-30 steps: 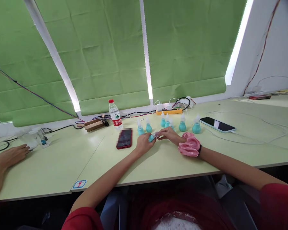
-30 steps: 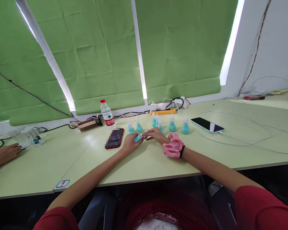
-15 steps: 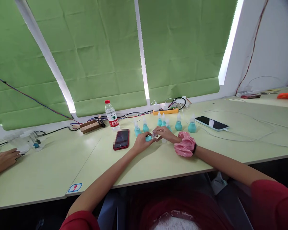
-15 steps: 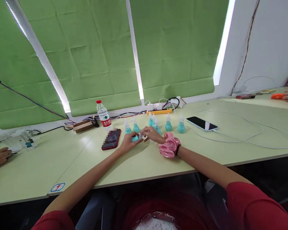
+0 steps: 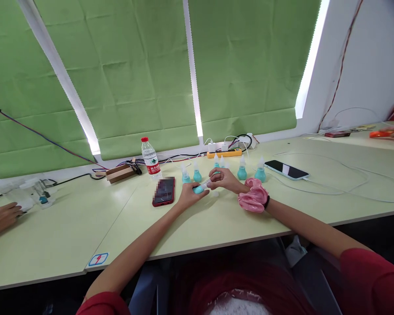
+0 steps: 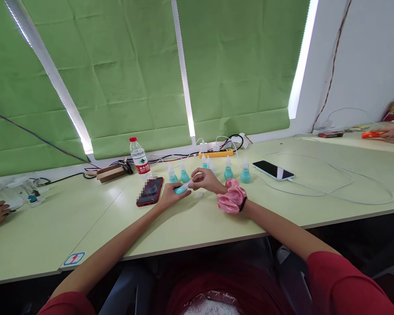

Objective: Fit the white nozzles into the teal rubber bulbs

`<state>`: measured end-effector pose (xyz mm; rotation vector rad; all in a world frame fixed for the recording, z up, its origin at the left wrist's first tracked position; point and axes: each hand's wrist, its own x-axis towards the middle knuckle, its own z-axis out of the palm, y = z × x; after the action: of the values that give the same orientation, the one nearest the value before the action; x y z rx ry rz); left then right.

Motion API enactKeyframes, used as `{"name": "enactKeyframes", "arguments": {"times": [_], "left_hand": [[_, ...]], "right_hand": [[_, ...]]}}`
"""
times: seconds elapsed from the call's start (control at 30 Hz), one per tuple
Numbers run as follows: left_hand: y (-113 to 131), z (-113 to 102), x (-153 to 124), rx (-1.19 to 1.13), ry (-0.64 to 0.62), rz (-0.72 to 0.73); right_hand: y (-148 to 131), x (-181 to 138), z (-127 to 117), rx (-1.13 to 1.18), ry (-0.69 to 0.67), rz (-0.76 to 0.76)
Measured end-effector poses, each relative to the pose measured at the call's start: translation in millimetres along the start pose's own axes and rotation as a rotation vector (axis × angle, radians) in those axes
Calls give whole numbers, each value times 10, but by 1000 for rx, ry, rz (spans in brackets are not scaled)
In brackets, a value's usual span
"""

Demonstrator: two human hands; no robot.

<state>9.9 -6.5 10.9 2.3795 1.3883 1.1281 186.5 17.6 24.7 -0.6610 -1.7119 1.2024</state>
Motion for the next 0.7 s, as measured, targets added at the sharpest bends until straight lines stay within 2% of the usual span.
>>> {"name": "enactKeyframes", "arguments": {"times": [0.1, 0.23, 0.3, 0.37, 0.5, 0.7], "left_hand": [[-24, -8, -6, -44, -7, -10], [-40, -16, 8, -114, -111, -34], [-19, -27, 17, -136, -159, -57], [20, -41, 22, -116, -151, -61], [95, -63, 13, 73, -51, 0], [140, -74, 8, 413, -73, 20]], "right_hand": [[-16, -9, -27, -88, -44, 10], [-50, -36, -34, -242, -94, -76], [-67, -51, -16, -232, -109, -102], [-74, -61, 7, -171, -108, -79], [-50, -60, 39, -66, -76, 17], [13, -32, 60, 1, -35, 144]]}}
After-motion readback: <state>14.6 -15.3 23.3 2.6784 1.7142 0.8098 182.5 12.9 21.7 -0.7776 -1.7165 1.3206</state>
